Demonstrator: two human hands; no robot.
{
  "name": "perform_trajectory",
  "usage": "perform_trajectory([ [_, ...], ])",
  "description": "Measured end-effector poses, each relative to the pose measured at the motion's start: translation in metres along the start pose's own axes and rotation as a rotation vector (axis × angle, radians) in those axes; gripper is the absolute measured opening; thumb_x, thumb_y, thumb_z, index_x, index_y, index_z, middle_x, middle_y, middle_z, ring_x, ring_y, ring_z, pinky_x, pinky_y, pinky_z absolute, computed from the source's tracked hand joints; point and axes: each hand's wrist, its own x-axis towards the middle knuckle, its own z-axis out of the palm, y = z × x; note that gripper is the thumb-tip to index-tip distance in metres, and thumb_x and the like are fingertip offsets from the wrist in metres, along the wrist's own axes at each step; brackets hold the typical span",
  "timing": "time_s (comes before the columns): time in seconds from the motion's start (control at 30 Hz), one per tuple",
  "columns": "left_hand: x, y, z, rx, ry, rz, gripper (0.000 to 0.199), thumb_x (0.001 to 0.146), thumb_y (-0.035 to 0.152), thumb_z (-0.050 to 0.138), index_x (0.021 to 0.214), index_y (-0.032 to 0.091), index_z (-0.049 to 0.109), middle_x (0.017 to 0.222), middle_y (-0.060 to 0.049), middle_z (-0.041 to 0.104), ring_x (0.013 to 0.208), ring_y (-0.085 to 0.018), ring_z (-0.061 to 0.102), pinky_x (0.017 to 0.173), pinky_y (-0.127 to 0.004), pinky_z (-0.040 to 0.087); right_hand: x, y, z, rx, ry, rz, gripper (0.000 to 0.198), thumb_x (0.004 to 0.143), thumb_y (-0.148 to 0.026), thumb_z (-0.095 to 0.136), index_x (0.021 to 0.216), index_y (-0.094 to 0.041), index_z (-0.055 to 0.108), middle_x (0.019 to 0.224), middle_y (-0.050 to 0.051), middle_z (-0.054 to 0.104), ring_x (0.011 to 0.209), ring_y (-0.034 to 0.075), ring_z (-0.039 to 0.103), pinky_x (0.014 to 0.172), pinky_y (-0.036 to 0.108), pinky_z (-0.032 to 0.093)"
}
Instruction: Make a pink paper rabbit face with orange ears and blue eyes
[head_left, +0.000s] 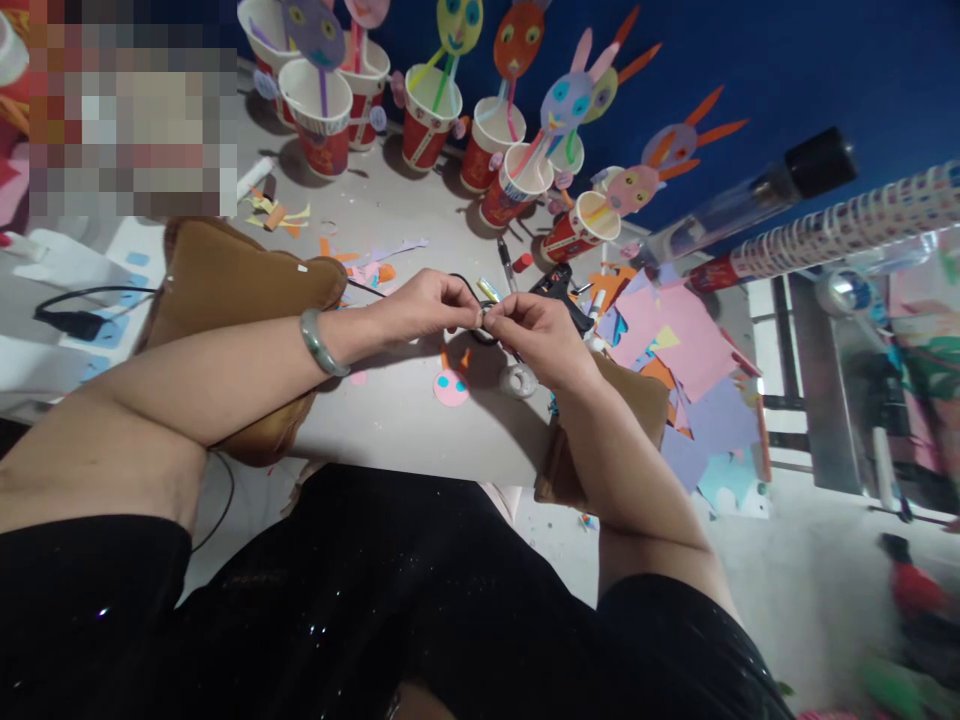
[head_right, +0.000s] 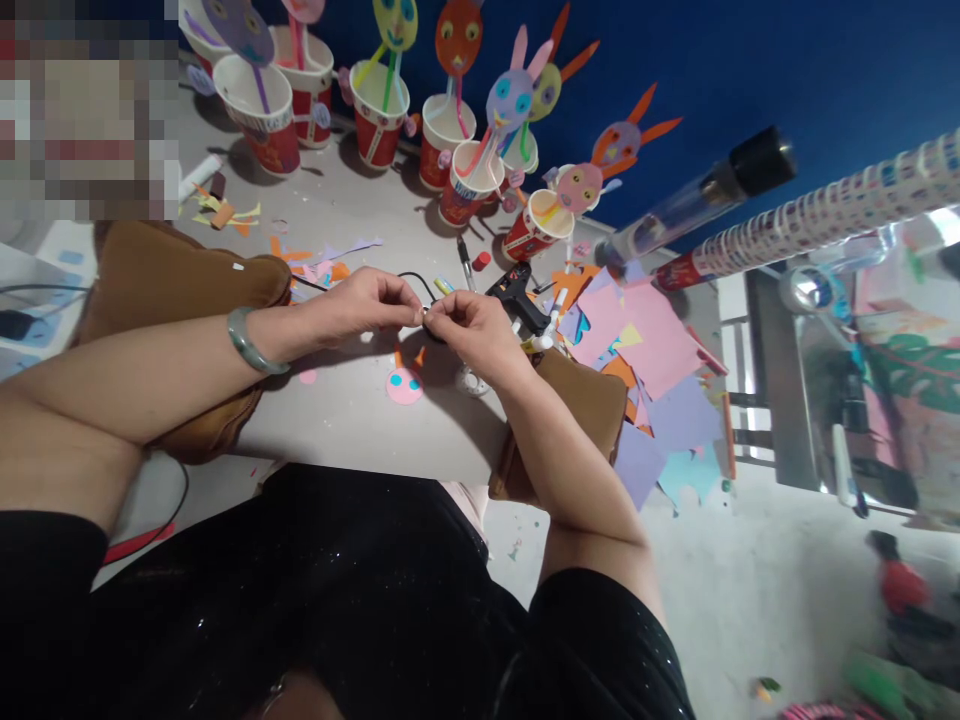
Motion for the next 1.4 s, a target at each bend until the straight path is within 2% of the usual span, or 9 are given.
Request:
perform_trajectory([
  [0.17,-0.001,0.0,0.001,-0.028,-0.013,0.013,0.014,0.082,0.002,0.07,0.071,0.011,0.069,0.058,0.005,0.06,0.053,-0.004,0.05,0.053,-0.02,0.034,0.0,-0.001,-0.001,0.007,-0.002,-0.015,0.026,0.076,-0.04,0.078,0.073,-0.018,0.065,0.061,-0.004,0.057,0.057,0.008,0.045,0.053,0.025,0.033],
  [0.43,0.003,-0.006,0.0,-0.07,-0.035,-0.024,0.009,0.084,0.006,0.071,0.076,0.012,0.07,0.06,0.004,0.061,0.05,-0.006,0.053,0.048,-0.022,0.039,-0.01,0.003,-0.006,0.036,0.052,0.007,0.032,0.08,-0.046,0.08,0.075,-0.019,0.064,0.056,-0.006,0.053,0.05,0.007,0.04,0.05,0.024,0.03],
  [0.63,-0.001,0.0,0.003,-0.053,-0.03,-0.058,0.011,0.084,-0.001,0.068,0.085,0.01,0.069,0.064,0.003,0.064,0.05,-0.005,0.053,0.049,-0.021,0.038,-0.009,0.006,-0.008,-0.002,0.044,-0.013,0.026,0.082,-0.042,0.075,0.077,-0.02,0.064,0.059,-0.005,0.055,0.05,0.008,0.041,0.051,0.025,0.031],
  [0.77,0.0,0.001,0.004,-0.038,0.048,-0.009,0.019,0.085,-0.006,0.063,0.081,0.012,0.065,0.061,0.006,0.059,0.049,-0.003,0.05,0.051,-0.02,0.038,-0.008,0.011,-0.013,-0.231,0.085,-0.095,0.015,0.083,-0.031,0.071,0.076,-0.019,0.067,0.064,-0.002,0.061,0.056,0.01,0.047,0.057,0.027,0.037],
  [0.87,0.001,-0.001,0.003,0.005,0.07,-0.001,0.02,0.086,-0.006,0.061,0.08,0.013,0.064,0.059,0.006,0.057,0.048,-0.004,0.049,0.05,-0.02,0.037,-0.01,0.018,-0.014,-0.5,0.041,-0.115,0.008,0.082,-0.024,0.069,0.079,-0.018,0.073,0.067,0.0,0.065,0.061,0.013,0.052,0.063,0.029,0.038],
  [1.07,0.002,-0.008,0.002,-0.01,0.083,-0.018,0.019,0.086,-0.003,0.061,0.084,0.015,0.064,0.059,0.006,0.054,0.047,-0.005,0.049,0.049,-0.022,0.037,-0.007,0.029,-0.003,-0.84,-0.094,-0.076,0.017,0.084,-0.02,0.064,0.093,-0.018,0.079,0.083,0.007,0.075,0.073,0.019,0.062,0.069,0.031,0.039],
  [1.2,0.004,-0.01,0.001,0.001,0.087,-0.009,0.018,0.086,-0.002,0.061,0.084,0.016,0.064,0.059,0.006,0.054,0.047,-0.006,0.05,0.048,-0.022,0.037,-0.002,0.026,0.005,-0.977,-0.143,-0.08,0.021,0.089,-0.024,0.062,0.101,-0.019,0.079,0.091,0.009,0.078,0.08,0.022,0.065,0.068,0.032,0.036],
  [1.4,0.006,-0.013,-0.001,0.005,0.078,0.0,0.016,0.085,0.001,0.06,0.085,0.017,0.064,0.057,0.006,0.052,0.046,-0.008,0.049,0.047,-0.023,0.037,0.004,0.022,0.013,-1.033,-0.176,-0.034,0.019,0.091,-0.027,0.061,0.1,-0.019,0.076,0.09,0.01,0.077,0.08,0.024,0.063,0.065,0.033,0.033],
])
